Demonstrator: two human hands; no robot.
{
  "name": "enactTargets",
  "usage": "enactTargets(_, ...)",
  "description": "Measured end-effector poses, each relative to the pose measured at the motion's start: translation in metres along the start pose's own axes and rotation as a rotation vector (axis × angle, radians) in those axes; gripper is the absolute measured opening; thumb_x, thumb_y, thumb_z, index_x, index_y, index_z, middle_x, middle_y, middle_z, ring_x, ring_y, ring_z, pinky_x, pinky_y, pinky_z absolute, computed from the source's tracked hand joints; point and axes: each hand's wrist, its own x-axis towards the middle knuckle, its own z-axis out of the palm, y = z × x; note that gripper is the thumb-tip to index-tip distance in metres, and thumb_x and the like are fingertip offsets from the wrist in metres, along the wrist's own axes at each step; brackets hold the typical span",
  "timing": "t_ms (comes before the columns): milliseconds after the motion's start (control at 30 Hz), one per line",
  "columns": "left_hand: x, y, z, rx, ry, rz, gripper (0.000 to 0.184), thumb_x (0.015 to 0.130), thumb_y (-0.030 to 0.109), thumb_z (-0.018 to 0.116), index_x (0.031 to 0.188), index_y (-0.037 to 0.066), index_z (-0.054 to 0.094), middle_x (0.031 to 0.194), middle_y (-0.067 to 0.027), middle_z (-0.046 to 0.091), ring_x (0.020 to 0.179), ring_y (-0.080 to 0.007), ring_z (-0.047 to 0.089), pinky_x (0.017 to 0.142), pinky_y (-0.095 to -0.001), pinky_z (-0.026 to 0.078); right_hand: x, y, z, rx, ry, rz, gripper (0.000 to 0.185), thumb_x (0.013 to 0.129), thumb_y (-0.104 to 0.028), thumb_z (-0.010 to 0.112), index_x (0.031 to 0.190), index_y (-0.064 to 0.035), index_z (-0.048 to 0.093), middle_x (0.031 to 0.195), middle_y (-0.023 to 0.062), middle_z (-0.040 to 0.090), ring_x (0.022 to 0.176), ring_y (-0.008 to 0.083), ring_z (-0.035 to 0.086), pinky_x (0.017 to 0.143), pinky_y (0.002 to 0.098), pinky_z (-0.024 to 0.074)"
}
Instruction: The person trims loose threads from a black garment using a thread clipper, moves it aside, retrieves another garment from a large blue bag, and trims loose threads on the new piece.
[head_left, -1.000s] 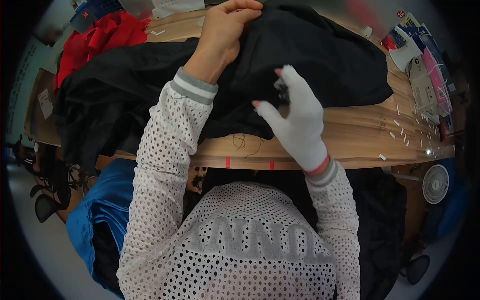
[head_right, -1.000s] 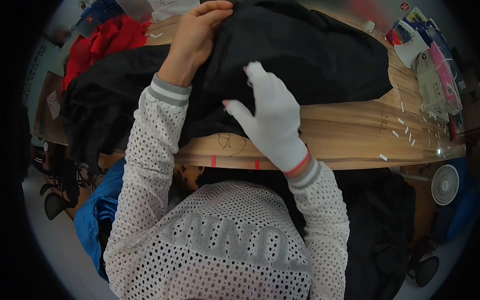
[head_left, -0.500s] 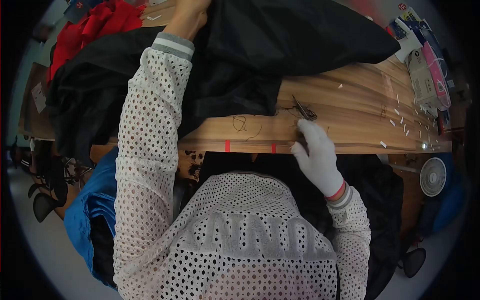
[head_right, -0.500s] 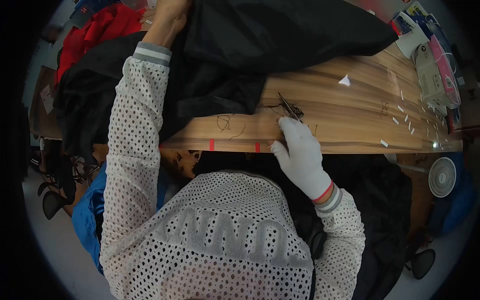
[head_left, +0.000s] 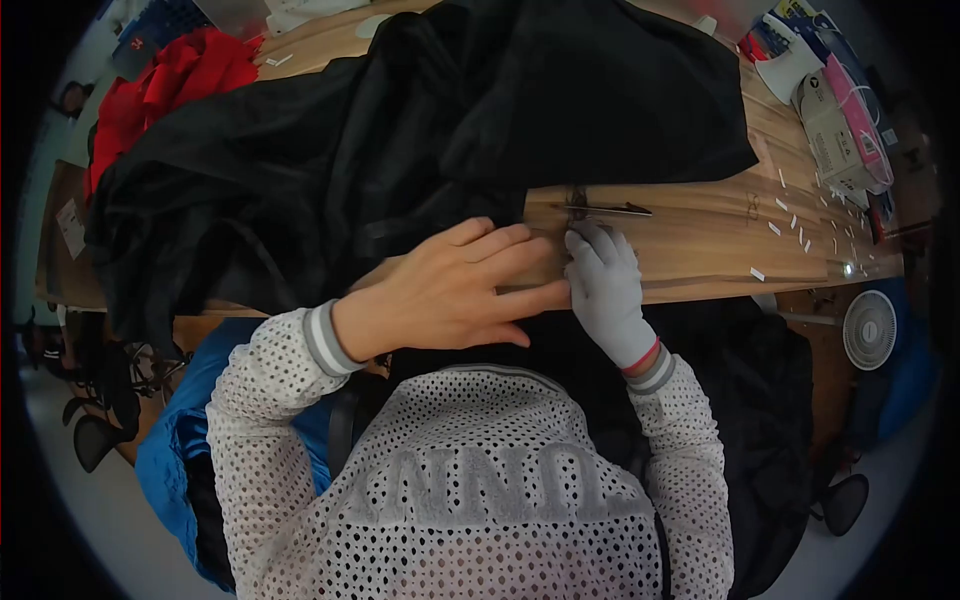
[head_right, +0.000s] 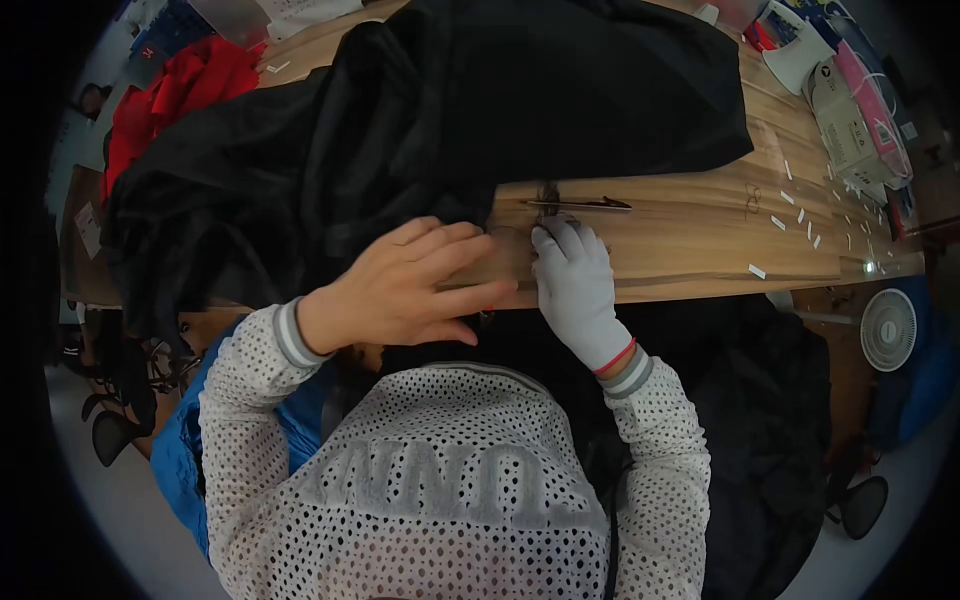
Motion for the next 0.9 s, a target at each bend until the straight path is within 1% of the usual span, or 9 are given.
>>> enactTargets(167,-0.018,-0.078,0.031,0.131,-0.179,-0.263,0.057,0.086,0.057,0.054,0.12,0.012,0.064,0.132,-0.014,0.052,0.12,-0.033,0.048,0.1,-0.0456,0.04,0.008,0.01,-0.016,0.396,-0.102,0.35,0.014,0.082,0.005,0.059,0.096,0.0011,0.06,0.092,0.0115,0.065,0.082,0.0261,0.061,0.076,0.0345,0.051)
enactTargets(233,-0.018,-0.104,0.037,0.182,-0.036,-0.242,0.056,0.085,0.053,0.057,0.12,0.01,0.063,0.127,-0.0134,0.056,0.12,-0.0345,0.048,0.099,-0.045,0.041,0.02,0.024,-0.024,0.946,0.017,0.6,0.008,0.089,0.004,0.056,0.095,0.0009,0.06,0.084,0.0064,0.063,0.076,0.0165,0.061,0.072,0.0276,0.0517)
enactTargets(267,-0.019,-0.12,0.041,0.227,0.016,-0.194,0.05,0.085,0.044,0.064,0.119,0.008,0.061,0.123,-0.0136,0.058,0.116,-0.0352,0.05,0.097,-0.0438,0.043,0.026,0.035,-0.033,1.215,0.082,0.61,0.008,0.092,0.001,0.056,0.099,-0.0006,0.059,0.087,0.0027,0.061,0.08,0.0098,0.059,0.075,0.0241,0.051)
enactTargets(367,-0.02,-0.162,0.05,0.117,0.096,-0.295,0.045,0.085,0.036,0.067,0.119,0.007,0.06,0.121,-0.0144,0.057,0.112,-0.0347,0.053,0.096,-0.0421,0.045,0.052,0.05,-0.059,1.781,0.281,0.464,0.013,0.091,0.001,0.056,0.103,-0.0036,0.055,0.095,0.0039,0.059,0.083,0.0118,0.06,0.08,0.0261,0.0514)
enactTargets(533,-0.008,-0.175,0.051,0.142,0.113,-0.438,0.036,0.085,0.027,0.067,0.115,0.007,0.061,0.117,-0.014,0.058,0.111,-0.033,0.054,0.094,-0.0398,0.045,0.044,0.022,-0.078,1.8,0.136,0.421,0.014,0.089,-0.001,0.058,0.102,-0.0045,0.054,0.098,0.0066,0.056,0.088,0.0151,0.06,0.081,0.0313,0.053)
enactTargets(700,-0.005,-0.16,0.049,0.34,0.116,-0.288,0.03,0.084,0.023,0.066,0.111,0.01,0.064,0.12,-0.012,0.056,0.116,-0.03,0.05,0.097,-0.0389,0.042,0.045,-0.029,-0.059,1.757,-0.324,0.138,0.027,0.074,0.008,0.054,0.099,-0.0001,0.06,0.088,0.0082,0.058,0.078,0.014,0.057,0.076,0.0287,0.0493)
enactTargets(800,-0.015,-0.16,0.05,0.326,-0.061,-0.422,0.032,0.081,0.022,0.069,0.111,0.011,0.064,0.123,-0.0128,0.054,0.12,-0.0306,0.049,0.1,-0.0396,0.041,0.061,-0.065,-0.019,1.313,-0.448,0.104,0.018,0.079,0.004,0.057,0.097,0.001,0.061,0.088,0.0098,0.06,0.077,0.0171,0.059,0.073,0.0292,0.0482)
enactTargets(833,-0.016,-0.156,0.044,0.333,-0.059,-0.431,0.032,0.081,0.022,0.069,0.111,0.011,0.064,0.123,-0.0128,0.054,0.12,-0.0306,0.049,0.1,-0.0396,0.041,0.065,-0.069,-0.007,1.045,-0.48,0.007,0.023,0.08,-0.003,0.064,0.101,0.0032,0.059,0.099,0.0146,0.06,0.087,0.0258,0.06,0.083,0.0334,0.0479)
enactTargets(900,-0.018,-0.138,0.036,0.349,0.099,-0.34,0.035,0.079,0.02,0.07,0.113,0.012,0.064,0.126,-0.0138,0.053,0.125,-0.0312,0.046,0.103,-0.0397,0.039,0.065,-0.082,0.004,0.689,-0.332,-0.189,0.031,0.077,-0.007,0.068,0.104,0.0024,0.057,0.108,0.0165,0.059,0.096,0.0286,0.058,0.088,0.0364,0.0464)
